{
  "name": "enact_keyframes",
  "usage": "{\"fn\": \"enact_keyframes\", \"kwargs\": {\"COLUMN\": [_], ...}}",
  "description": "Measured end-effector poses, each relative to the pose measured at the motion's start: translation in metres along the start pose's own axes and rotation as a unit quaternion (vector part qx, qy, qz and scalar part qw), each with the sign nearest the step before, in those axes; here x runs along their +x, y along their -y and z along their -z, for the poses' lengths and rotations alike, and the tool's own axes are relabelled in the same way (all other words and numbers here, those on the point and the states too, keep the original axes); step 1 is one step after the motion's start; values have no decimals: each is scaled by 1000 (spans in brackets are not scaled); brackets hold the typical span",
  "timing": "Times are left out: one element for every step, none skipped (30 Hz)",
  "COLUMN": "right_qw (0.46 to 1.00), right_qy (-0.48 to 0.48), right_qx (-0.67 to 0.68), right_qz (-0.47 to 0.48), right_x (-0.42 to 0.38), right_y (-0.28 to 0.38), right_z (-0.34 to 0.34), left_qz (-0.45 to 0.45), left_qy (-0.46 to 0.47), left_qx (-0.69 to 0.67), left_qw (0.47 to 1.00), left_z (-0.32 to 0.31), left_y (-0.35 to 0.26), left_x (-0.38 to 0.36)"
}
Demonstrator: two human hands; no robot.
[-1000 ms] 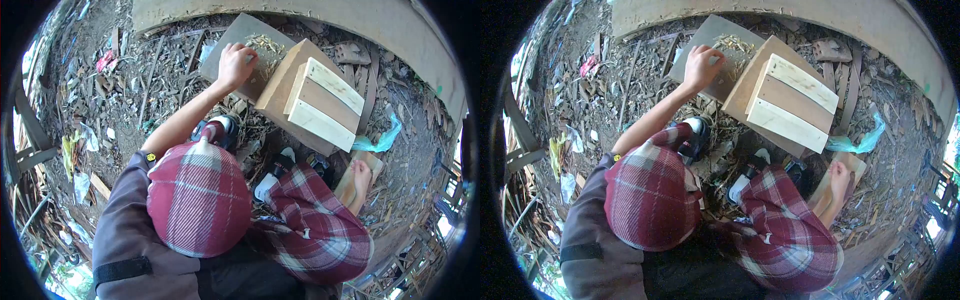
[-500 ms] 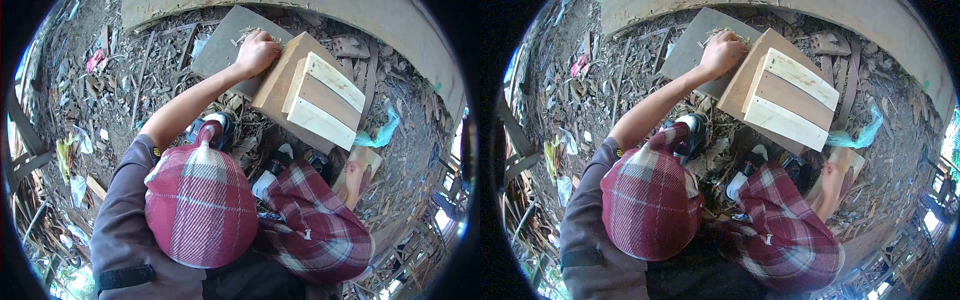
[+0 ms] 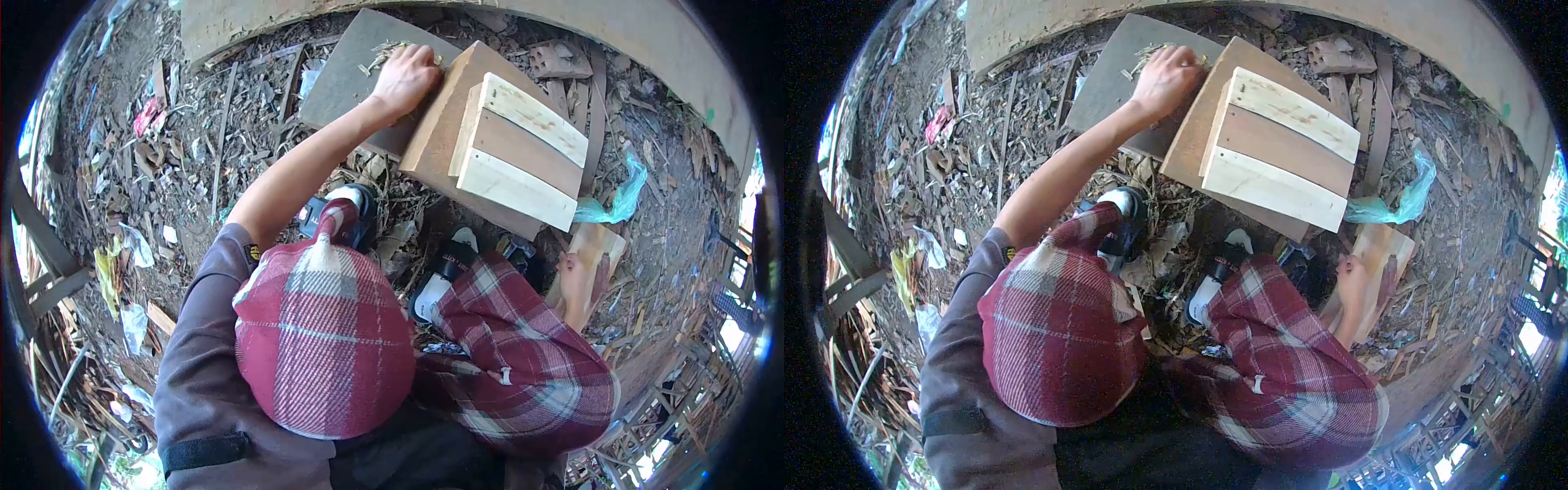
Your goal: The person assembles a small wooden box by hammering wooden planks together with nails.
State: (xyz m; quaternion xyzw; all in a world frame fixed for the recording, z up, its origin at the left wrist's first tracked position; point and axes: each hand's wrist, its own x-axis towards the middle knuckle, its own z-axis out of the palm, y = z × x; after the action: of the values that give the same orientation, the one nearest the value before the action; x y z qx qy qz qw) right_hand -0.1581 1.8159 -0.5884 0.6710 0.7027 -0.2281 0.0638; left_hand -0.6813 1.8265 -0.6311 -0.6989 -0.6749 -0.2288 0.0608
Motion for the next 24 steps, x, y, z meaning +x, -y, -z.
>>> {"fn": "enact_keyframes", "kwargs": {"right_qw": [1000, 1000, 1000, 999, 999, 999, 997, 992, 990, 986, 981, 975, 970, 958, 955, 950, 946, 941, 937, 935, 933, 931, 929, 927], "right_qy": [-4, -9, -9, -9, -12, -48, -80, -113, -137, -152, -183, -203, -213, -245, -247, -244, -253, -262, -269, -275, -280, -285, -302, -319], "right_qx": [8, 16, 24, 32, 44, 21, -9, -42, -8, 3, 47, 73, 93, 116, 118, 150, 164, 179, 195, 196, 199, 200, 196, 192], "right_qz": [2, 4, 2, 0, -2, -5, -8, -24, -44, -69, -37, -46, -74, -91, -111, -123, -122, -116, -106, -107, -109, -112, -82, -50], "right_x": [0, -1, -3, -9, -15, -32, -44, -60, -75, -87, -100, -111, -122, -131, -140, -146, -152, -154, -154, -152, -146, -143, -140, -133], "right_y": [-5, -11, -17, -18, -18, -21, -11, -6, -5, -11, -18, -22, -23, -25, -29, -32, -34, -34, -31, -27, -24, -18, -11, -3], "right_z": [-4, -7, -9, -11, -13, -16, -20, -23, -26, -34, -40, -48, -52, -60, -70, -82, -97, -114, -124, -128, -129, -132, -132, -130], "left_qz": [15, 29, 43, 61, 76, 154, 123, 106, 115, 124, 228, 59, 133, 141, 137, 101, 127, 117, 110, 129, 148, 168, 174, 182], "left_qy": [-36, -72, -107, -125, -103, -57, -51, -19, 3, 5, 79, -22, 56, 89, 103, 124, 124, 125, 126, 118, 111, 105, 81, 55], "left_qx": [-28, -56, -84, -122, -140, -186, -144, -124, -83, -91, -72, -91, -88, -139, -172, -109, -184, -192, -197, -190, -180, -171, -162, -152], "left_qw": [999, 995, 990, 983, 982, 969, 981, 986, 990, 988, 968, 994, 986, 976, 970, 981, 967, 966, 966, 966, 966, 965, 968, 970], "left_z": [2, 5, 8, 18, 28, 41, 54, 72, 78, 101, 122, 127, 139, 152, 179, 181, 188, 194, 200, 209, 216, 224, 229, 226], "left_y": [1, 3, 4, 4, 4, 4, 6, 9, 21, 11, 8, 22, 37, 50, 23, 62, 75, 105, 124, 119, 113, 108, 86, 48], "left_x": [-1, -3, -5, -7, -9, -15, -18, -17, -15, -12, 0, 0, 10, 17, 27, 35, 42, 52, 61, 67, 75, 76, 72, 63]}}
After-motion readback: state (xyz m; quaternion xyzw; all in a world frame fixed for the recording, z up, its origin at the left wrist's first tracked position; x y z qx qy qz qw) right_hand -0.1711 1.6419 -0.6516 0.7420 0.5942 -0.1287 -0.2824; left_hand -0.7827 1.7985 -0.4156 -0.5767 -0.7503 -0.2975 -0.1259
